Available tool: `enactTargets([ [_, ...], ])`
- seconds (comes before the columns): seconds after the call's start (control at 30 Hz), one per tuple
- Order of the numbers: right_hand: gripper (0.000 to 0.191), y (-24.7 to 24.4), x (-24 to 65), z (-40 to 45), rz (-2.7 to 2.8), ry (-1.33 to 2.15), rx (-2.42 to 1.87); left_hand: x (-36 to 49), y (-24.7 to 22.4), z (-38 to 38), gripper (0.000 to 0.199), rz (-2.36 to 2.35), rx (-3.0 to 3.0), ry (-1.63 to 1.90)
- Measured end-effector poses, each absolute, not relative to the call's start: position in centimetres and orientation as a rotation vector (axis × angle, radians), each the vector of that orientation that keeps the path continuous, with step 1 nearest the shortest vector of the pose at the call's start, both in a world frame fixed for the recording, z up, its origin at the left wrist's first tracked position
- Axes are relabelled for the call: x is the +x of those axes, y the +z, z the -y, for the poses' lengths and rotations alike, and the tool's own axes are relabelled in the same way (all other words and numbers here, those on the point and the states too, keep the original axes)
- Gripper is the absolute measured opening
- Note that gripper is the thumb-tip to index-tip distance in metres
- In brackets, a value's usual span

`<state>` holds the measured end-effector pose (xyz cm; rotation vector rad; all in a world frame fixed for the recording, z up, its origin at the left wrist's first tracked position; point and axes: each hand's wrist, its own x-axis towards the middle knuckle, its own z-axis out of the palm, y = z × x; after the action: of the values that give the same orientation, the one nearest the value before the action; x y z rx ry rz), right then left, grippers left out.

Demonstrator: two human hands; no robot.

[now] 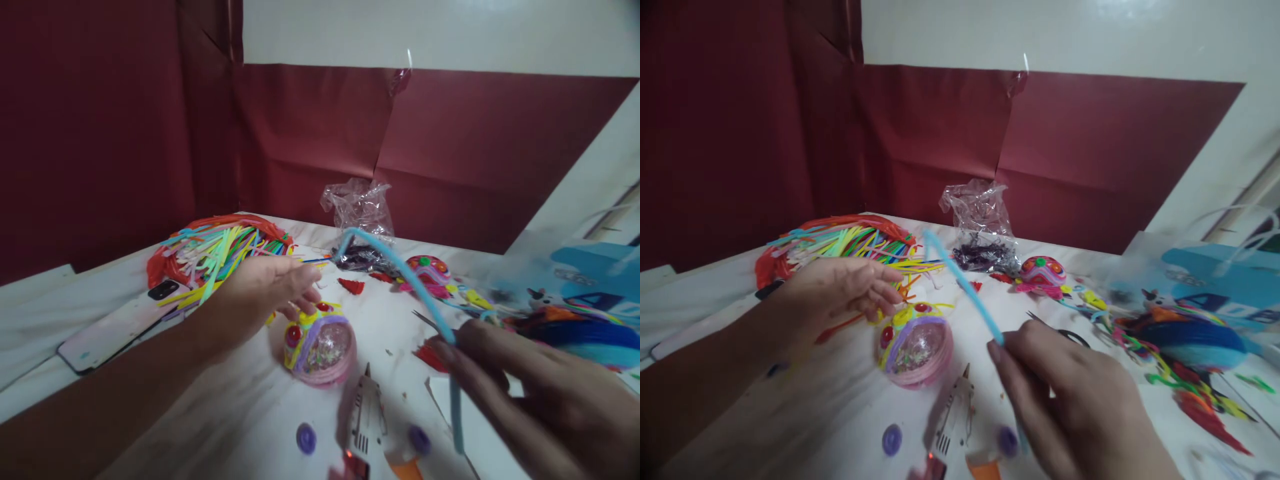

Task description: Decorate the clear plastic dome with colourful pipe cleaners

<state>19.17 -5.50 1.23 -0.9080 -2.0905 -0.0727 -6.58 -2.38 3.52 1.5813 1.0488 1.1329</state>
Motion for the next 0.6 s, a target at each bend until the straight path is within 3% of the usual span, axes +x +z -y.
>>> enactTargets([
  [0.1,0.034,1.8,17.6,5.9,2.320,-0.439,-0.664,-5.1,5.5,2.6,0.035,-0.918,1.367,1.216],
  [0.2,0.035,2.3,16.7,6.0,2.376,-0.442,-0.655,-4.6,6.5,2.7,0.011,-0.783,1.190,1.243],
  [0.47,0.029,1.8,17.8,4.8,2.339,0.126,-0.824,-7.3,6.2,4.1,0.021,-0.613,0.816,1.388],
  [0.6,0.040,1.1,18.8,3.8,2.242,0.459,-0.928,-9.7,5.6,4.8,0.030,-0.702,0.739,1.587],
])
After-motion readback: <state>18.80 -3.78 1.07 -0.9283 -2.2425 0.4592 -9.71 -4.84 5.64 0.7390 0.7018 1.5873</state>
